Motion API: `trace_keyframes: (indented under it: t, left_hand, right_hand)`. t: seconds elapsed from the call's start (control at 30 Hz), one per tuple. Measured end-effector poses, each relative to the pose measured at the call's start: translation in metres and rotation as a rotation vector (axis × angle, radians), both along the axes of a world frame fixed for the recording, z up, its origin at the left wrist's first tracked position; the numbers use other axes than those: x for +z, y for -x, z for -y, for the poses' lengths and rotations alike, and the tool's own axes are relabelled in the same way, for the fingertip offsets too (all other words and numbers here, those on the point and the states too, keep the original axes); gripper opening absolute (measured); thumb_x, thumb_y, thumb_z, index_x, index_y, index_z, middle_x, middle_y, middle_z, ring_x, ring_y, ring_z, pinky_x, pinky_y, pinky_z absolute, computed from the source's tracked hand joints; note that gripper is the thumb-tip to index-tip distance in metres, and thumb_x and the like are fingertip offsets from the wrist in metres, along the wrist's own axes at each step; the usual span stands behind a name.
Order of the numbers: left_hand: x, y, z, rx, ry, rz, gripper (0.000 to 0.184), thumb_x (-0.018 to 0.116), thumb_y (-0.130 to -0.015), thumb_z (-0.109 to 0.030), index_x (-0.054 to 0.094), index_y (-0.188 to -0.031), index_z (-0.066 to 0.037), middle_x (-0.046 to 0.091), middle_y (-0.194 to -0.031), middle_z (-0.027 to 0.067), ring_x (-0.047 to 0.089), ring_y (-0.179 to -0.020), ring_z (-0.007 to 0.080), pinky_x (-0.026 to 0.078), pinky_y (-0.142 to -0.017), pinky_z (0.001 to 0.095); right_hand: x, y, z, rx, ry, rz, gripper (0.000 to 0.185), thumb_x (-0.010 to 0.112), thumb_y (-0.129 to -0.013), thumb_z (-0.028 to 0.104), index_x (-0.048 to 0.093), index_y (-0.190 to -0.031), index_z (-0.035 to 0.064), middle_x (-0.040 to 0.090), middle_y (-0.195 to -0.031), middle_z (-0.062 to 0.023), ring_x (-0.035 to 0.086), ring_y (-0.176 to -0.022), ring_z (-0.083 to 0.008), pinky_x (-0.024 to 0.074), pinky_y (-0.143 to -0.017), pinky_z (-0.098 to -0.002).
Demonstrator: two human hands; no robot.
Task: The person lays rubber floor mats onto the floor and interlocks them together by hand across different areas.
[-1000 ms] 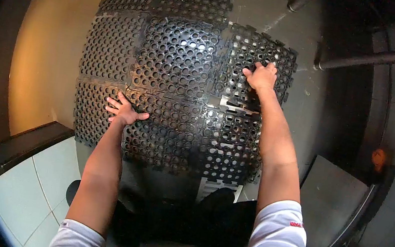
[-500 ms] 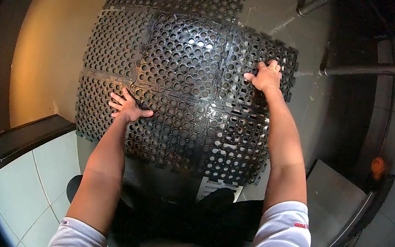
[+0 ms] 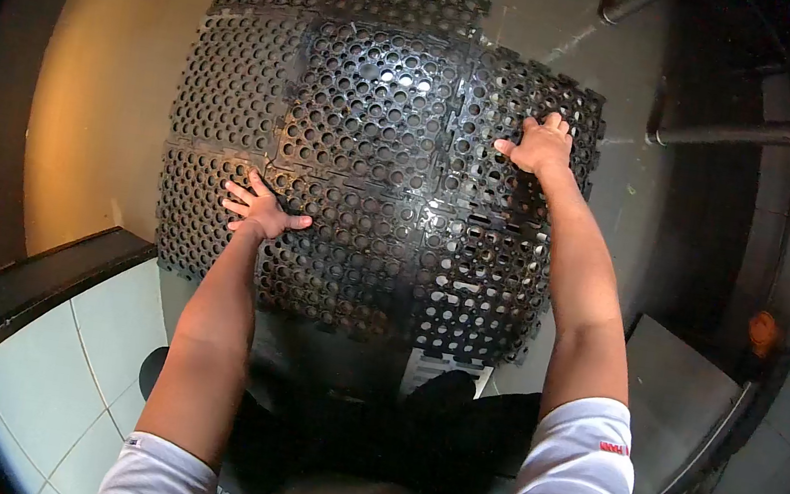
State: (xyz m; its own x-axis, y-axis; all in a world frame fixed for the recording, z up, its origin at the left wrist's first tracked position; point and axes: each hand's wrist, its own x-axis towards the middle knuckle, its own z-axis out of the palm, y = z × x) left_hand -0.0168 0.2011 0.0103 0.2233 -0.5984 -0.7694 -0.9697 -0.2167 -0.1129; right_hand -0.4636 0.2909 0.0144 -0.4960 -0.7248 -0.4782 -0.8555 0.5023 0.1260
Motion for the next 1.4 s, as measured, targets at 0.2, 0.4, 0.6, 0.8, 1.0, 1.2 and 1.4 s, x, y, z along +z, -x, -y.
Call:
trace_keyframes:
  t: [0.2, 0.4, 0.6, 0.8, 1.0, 1.2, 1.4]
  left_hand:
    - [0.001, 0.000, -0.001, -0.005, 0.016, -0.006, 0.163, 0.093, -0.049, -0.060, -0.023, -0.154, -0.017, -0.031, -0.154, 0.0324, -0.016, -0.144, 0.0557, 0.011, -0.109, 0.0759]
    - [-0.001, 0.001, -0.001, -0.003, 0.017, 0.025, 0.161, 0.093, -0.049, -0.060, -0.022, -0.155, -0.019, -0.029, -0.155, 0.0321, -0.016, -0.144, 0.0556, 0.012, -0.109, 0.0759]
    - [-0.003, -0.001, -0.002, 0.002, 0.033, 0.007, 0.162, 0.093, -0.049, -0.060, -0.023, -0.154, -0.020, -0.030, -0.155, 0.0316, -0.017, -0.144, 0.0554, 0.013, -0.108, 0.0766]
    - [-0.004, 0.001, -0.002, 0.007, 0.035, 0.006, 0.162, 0.094, -0.049, -0.058, -0.024, -0.154, -0.020, -0.031, -0.154, 0.0313, -0.017, -0.144, 0.0551, 0.012, -0.108, 0.0769]
    - [-0.007, 0.000, -0.002, 0.008, 0.039, 0.010, 0.161, 0.094, -0.051, -0.058, -0.024, -0.154, -0.020, -0.032, -0.153, 0.0317, -0.016, -0.144, 0.0549, 0.013, -0.108, 0.0763]
    - [-0.009, 0.000, 0.000, -0.002, 0.035, 0.027, 0.161, 0.094, -0.051, -0.058, -0.024, -0.154, -0.020, -0.032, -0.154, 0.0307, -0.016, -0.145, 0.0535, 0.013, -0.109, 0.0755]
    - [-0.012, -0.005, -0.002, 0.007, 0.041, 0.011, 0.161, 0.094, -0.050, -0.058, -0.024, -0.154, -0.022, -0.032, -0.154, 0.0309, -0.016, -0.145, 0.0541, 0.013, -0.108, 0.0761]
  right_hand:
    - [-0.003, -0.009, -0.009, -0.008, 0.086, 0.014, 0.075, 0.070, -0.076, 0.069, 0.065, -0.124, 0.0120, 0.047, -0.135, -0.0197, 0.042, -0.128, -0.0371, 0.0377, -0.105, -0.0480]
    - [0.001, -0.016, -0.012, -0.027, 0.065, -0.001, 0.075, 0.069, -0.076, 0.069, 0.064, -0.125, 0.0124, 0.046, -0.136, -0.0193, 0.040, -0.130, -0.0364, 0.0360, -0.106, -0.0479]
    - [0.001, -0.018, -0.015, -0.020, 0.097, -0.025, 0.075, 0.069, -0.077, 0.067, 0.064, -0.124, 0.0099, 0.048, -0.134, -0.0199, 0.041, -0.129, -0.0364, 0.0354, -0.106, -0.0484]
    - [0.002, -0.015, -0.019, 0.099, 0.122, -0.062, 0.073, 0.068, -0.078, 0.068, 0.066, -0.119, 0.0081, 0.051, -0.127, -0.0199, 0.044, -0.121, -0.0351, 0.0377, -0.100, -0.0466]
    - [-0.008, -0.007, -0.019, 0.120, 0.101, -0.023, 0.075, 0.066, -0.078, 0.069, 0.065, -0.125, 0.0112, 0.051, -0.129, -0.0189, 0.042, -0.125, -0.0357, 0.0353, -0.103, -0.0476]
    - [-0.015, -0.017, -0.038, 0.072, 0.371, 0.017, 0.066, 0.072, -0.081, 0.054, 0.059, -0.129, 0.0099, 0.049, -0.135, -0.0206, 0.046, -0.126, -0.0354, 0.0349, -0.106, -0.0485]
    - [0.003, -0.077, -0.150, 0.276, 0.489, 0.139, 0.090, 0.067, -0.087, 0.046, 0.029, -0.148, -0.0072, 0.027, -0.155, -0.0282, 0.029, -0.144, -0.0420, 0.0244, -0.116, -0.0554]
